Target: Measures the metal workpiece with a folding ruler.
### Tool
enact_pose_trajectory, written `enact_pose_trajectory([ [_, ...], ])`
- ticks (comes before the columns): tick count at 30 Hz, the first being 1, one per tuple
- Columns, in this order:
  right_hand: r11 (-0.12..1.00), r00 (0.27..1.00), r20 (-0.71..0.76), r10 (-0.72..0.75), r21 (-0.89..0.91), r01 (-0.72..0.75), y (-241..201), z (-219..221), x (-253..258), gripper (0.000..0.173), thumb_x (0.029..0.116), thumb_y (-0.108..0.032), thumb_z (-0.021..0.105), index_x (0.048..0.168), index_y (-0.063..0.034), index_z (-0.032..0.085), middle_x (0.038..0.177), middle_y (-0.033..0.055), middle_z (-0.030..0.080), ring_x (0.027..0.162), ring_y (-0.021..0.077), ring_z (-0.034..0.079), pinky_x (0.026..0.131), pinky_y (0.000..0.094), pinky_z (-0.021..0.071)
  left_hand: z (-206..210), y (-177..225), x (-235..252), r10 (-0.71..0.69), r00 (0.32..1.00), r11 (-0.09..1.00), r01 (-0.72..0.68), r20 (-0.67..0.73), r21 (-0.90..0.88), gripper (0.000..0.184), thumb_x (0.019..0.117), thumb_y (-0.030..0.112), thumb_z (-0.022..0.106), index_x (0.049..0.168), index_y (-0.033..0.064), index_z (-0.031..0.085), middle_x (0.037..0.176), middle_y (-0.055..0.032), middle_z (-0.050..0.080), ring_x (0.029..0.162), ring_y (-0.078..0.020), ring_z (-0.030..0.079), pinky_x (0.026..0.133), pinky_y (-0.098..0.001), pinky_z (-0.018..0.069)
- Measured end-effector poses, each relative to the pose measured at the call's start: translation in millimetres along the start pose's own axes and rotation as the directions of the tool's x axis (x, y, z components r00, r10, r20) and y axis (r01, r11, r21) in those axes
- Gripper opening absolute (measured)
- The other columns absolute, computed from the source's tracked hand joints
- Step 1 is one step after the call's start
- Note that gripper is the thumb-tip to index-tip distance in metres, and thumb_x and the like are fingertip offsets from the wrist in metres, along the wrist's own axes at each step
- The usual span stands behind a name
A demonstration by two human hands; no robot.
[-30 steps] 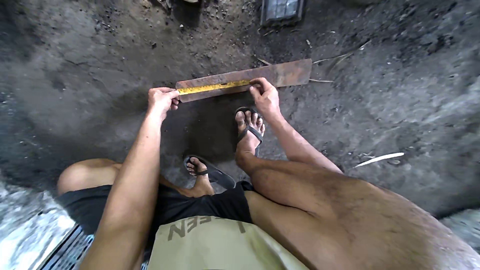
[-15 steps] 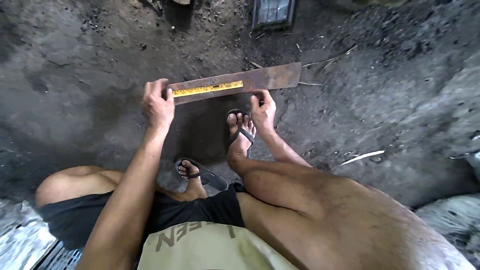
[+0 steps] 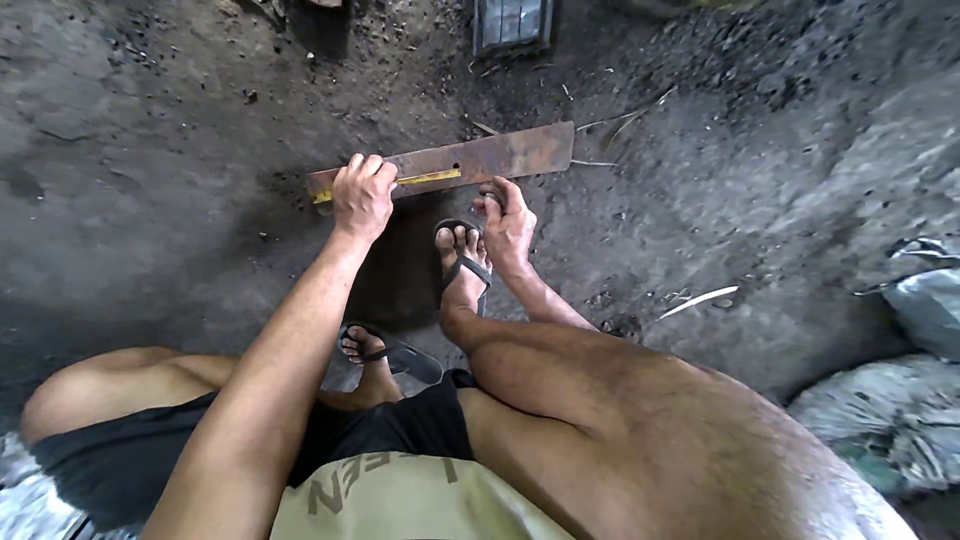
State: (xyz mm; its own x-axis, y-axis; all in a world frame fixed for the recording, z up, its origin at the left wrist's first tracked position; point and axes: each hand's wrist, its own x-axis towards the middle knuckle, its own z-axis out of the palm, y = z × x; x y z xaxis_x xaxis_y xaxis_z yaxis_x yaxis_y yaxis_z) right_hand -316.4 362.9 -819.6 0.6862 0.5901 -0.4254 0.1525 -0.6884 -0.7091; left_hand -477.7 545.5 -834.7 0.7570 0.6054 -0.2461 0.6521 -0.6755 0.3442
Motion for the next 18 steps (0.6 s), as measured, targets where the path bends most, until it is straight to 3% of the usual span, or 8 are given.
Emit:
enact_pose_trajectory([
  [4, 1.0, 0.999, -0.047, 0.003, -0.01, -0.003, 2, 2, 4, 0.022, 0.1049, -0.016, 0.057, 0.119, -0.0055, 0.069, 0.097, 0.0035, 0.079, 0.086, 0.0124, 0.077, 0.083, 0.0349, 0.0645, 13, -1, -10, 0.083, 0.985, 0.995, -0.075, -0.15, 0.06, 0.013, 0.1014, 0.012, 0.06, 0.094, 0.0053, 0.069, 0.099, -0.0128, 0.072, 0.097, -0.0332, 0.069, 0.077, -0.0468, 0.0547],
  [8, 0.997, 0.999, -0.019, 0.035, -0.068, -0.037, 5, 1, 7, 0.021, 0.105, -0.018, 0.056, 0.118, -0.0063, 0.069, 0.094, 0.0043, 0.078, 0.081, 0.0142, 0.076, 0.078, 0.037, 0.0642, 16, 2, -12, 0.077, 0.979, 0.995, -0.062, -0.187, 0.083, 0.013, 0.1003, 0.01, 0.061, 0.092, 0.0067, 0.07, 0.097, -0.0107, 0.072, 0.094, -0.0312, 0.069, 0.075, -0.0456, 0.0533],
  [12, 0.985, 0.998, -0.013, -0.065, -0.163, 0.062, 8, 3, 7, 0.023, 0.1062, -0.018, 0.054, 0.12, -0.0051, 0.068, 0.098, 0.0073, 0.078, 0.086, 0.0196, 0.077, 0.08, 0.0416, 0.0631, 9, 2, -7, 0.034, 0.992, 0.998, -0.027, -0.123, 0.059, 0.013, 0.1002, 0.012, 0.062, 0.092, 0.0065, 0.07, 0.098, -0.0105, 0.073, 0.095, -0.0312, 0.069, 0.077, -0.0463, 0.0534],
  [15, 0.953, 0.982, -0.025, -0.187, -0.246, 0.176, 1, 6, 14, 0.02, 0.1053, -0.016, 0.055, 0.118, -0.0061, 0.067, 0.096, 0.0087, 0.078, 0.083, 0.0233, 0.076, 0.073, 0.0442, 0.0615, 1, 4, -1, -0.019, 0.999, 0.999, 0.02, -0.028, 0.042, 0.01, 0.098, 0.013, 0.065, 0.092, 0.0061, 0.07, 0.099, -0.0116, 0.072, 0.098, -0.033, 0.069, 0.079, -0.0485, 0.0539],
  [18, 0.915, 0.94, -0.028, -0.339, -0.243, 0.322, -4, 11, 32, 0.015, 0.0995, -0.011, 0.064, 0.11, -0.0063, 0.074, 0.108, 0.0127, 0.073, 0.096, 0.0254, 0.073, 0.081, 0.0419, 0.0618, -4, 7, 4, -0.059, 0.998, 0.998, 0.058, 0.032, 0.024, 0.006, 0.0953, 0.011, 0.067, 0.093, 0.0069, 0.071, 0.101, -0.0106, 0.073, 0.101, -0.0335, 0.069, 0.08, -0.0499, 0.0542],
])
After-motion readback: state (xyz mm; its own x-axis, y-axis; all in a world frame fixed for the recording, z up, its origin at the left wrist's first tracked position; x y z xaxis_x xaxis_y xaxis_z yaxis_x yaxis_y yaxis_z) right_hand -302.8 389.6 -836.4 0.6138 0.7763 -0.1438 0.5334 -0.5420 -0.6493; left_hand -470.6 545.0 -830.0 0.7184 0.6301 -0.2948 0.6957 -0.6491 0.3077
